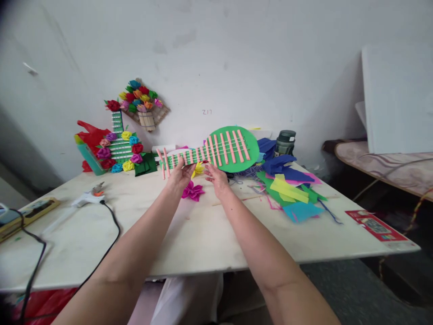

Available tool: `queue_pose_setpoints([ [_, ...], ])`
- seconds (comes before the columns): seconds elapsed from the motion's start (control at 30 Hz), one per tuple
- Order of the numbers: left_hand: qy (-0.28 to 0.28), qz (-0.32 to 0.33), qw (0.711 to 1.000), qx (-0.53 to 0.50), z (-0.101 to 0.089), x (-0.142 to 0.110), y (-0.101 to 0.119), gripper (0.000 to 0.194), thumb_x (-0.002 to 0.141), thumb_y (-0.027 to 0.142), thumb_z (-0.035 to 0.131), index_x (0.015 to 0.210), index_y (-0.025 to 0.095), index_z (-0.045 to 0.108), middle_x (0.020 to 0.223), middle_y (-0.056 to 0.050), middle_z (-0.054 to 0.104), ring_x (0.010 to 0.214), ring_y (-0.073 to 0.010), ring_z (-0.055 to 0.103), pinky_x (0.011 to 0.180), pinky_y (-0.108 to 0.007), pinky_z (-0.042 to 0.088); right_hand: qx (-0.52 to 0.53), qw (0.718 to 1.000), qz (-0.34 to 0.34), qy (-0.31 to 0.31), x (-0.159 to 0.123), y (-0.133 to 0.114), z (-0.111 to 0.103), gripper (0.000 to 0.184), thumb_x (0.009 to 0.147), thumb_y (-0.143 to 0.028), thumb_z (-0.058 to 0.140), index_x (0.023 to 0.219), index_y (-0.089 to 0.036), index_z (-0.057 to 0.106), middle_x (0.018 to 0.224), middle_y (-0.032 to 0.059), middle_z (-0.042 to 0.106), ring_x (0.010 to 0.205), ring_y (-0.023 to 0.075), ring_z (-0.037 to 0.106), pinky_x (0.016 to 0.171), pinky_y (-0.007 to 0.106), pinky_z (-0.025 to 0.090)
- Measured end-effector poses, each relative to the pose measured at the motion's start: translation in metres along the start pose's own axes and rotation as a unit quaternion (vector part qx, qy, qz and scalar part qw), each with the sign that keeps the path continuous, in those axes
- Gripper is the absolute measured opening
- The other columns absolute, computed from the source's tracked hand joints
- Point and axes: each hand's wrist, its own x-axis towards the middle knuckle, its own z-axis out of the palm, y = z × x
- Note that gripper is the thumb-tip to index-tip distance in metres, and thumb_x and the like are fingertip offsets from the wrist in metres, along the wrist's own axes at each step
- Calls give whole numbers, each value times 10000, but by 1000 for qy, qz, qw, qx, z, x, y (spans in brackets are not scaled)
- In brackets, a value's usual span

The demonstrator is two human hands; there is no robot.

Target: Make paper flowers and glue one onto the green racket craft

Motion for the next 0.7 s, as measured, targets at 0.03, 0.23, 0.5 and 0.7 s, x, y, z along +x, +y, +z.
queue_pose_setpoints([
  [0.03,-14,-2,1000,11,3,-3,-4,252,760,354,655,933,177,608,902,-73,671,930,-181,627,784,-275,535,12,1000,-4,0,-1,-2,0,370,695,-449,614,977,-209,607,1146,70,630,943,186,622,627,250,466],
  [0.23,-96,-56,992,55,10,-12,-17,222,740,344,674,841,151,627,809,-59,671,802,-158,637,765,-279,518,37,998,-26,39,-4,-4,0,357,642,-471,650,879,-209,596,1067,44,648,858,161,635,495,190,390],
  [0.5,-152,-31,960,232,4,-26,-8,354,702,462,659,886,159,665,922,-96,681,869,-190,605,701,-278,454,59,994,-59,66,3,-11,-4,362,579,-460,706,777,-189,570,832,16,667,722,136,628,415,185,320],
  [0.7,-102,72,852,508,-39,-7,14,302,523,325,780,775,173,713,706,-51,652,712,-191,586,638,-269,429,88,983,-75,141,18,-15,-22,311,613,-422,699,748,-199,528,726,-14,650,701,120,634,392,164,343],
])
